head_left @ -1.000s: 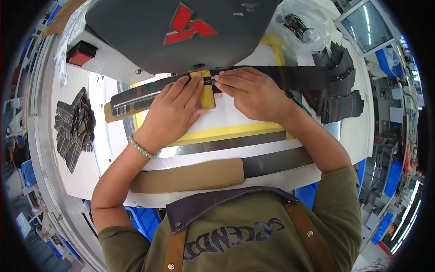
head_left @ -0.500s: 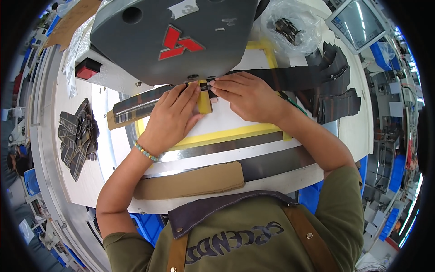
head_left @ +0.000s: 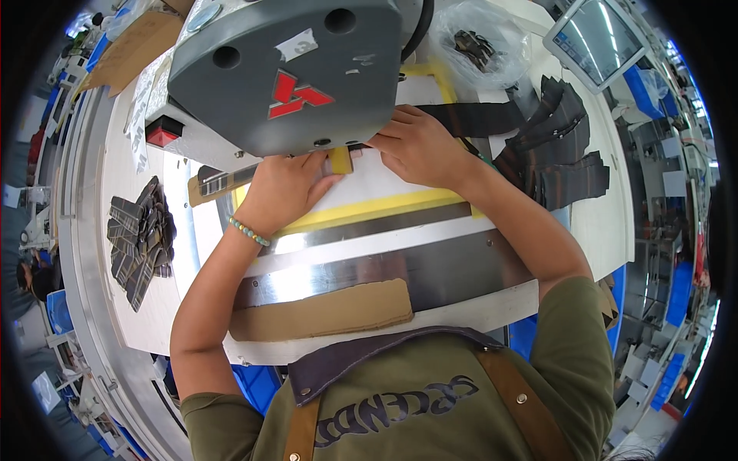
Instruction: Sewing leather components together using an industrial sewing machine.
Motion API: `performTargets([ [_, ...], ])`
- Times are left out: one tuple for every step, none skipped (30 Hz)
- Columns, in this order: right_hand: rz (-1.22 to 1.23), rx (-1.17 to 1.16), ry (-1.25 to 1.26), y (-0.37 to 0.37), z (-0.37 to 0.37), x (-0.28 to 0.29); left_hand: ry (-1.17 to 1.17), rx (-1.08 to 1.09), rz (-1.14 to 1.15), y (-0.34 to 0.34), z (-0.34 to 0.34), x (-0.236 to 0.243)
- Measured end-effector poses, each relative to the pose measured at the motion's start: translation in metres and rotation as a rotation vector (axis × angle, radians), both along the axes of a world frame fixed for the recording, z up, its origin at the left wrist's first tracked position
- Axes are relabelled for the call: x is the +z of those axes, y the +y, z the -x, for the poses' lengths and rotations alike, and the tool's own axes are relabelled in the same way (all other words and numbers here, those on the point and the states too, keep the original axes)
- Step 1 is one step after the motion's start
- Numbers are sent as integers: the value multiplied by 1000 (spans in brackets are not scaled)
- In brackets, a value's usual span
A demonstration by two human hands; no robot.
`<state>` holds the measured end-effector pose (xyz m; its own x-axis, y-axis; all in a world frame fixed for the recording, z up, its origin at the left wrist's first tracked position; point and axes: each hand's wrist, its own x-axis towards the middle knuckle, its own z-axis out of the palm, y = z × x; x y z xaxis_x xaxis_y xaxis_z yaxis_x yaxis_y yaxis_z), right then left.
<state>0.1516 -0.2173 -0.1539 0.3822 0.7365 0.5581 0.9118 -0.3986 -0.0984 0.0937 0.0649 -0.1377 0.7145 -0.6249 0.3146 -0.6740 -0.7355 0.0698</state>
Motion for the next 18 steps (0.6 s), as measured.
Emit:
performTargets([
  [-4, -4, -1, -1, 1, 3, -1, -4, -4, 0, 0, 0],
  [-43, -16, -48, -3, 3, 7, -11, 14, 9, 0, 0, -1],
  [-79, -32, -92, -5, 5, 9, -19, 28, 24, 1, -1, -3],
  [-82, -38, -89, -5, 4, 6, -15, 22, 21, 1, -2, -5],
  [-88, -27, -68, -4, 2, 2, -12, 26, 25, 2, -3, -7],
  [-95, -11, -49, -2, 1, 1, -11, 35, 28, 2, -2, -8],
  [-96, -10, -47, -2, 2, 1, -10, 36, 27, 3, -2, -9],
  [-81, -1, -70, -2, 3, 1, 20, 46, 29, 4, -2, -10],
  [-64, 12, -93, -2, 3, 3, 50, 59, 33, 4, -1, -11],
  [-61, 18, -91, -2, 4, 4, 53, 65, 36, 4, -1, -11],
  [-78, 16, -98, -2, 5, 6, 42, 57, 45, 4, -1, -11],
  [-95, 13, -105, -2, 5, 7, 30, 49, 54, 4, -1, -11],
  [-91, 20, -103, -1, 5, 6, 32, 56, 58, 4, -1, -11],
  [-100, 33, -116, 0, 4, 5, 0, 40, 70, 4, -1, -11],
  [-108, 48, -132, 2, 3, 5, -35, 25, 82, 5, -2, -11],
  [-105, 54, -133, 3, 4, 5, -37, 31, 85, 5, -1, -10],
  [-78, 49, -121, 4, 6, 5, 15, 45, 90, 6, 0, -10],
  [-50, 41, -111, 4, 7, 5, 67, 57, 96, 5, 1, -9],
])
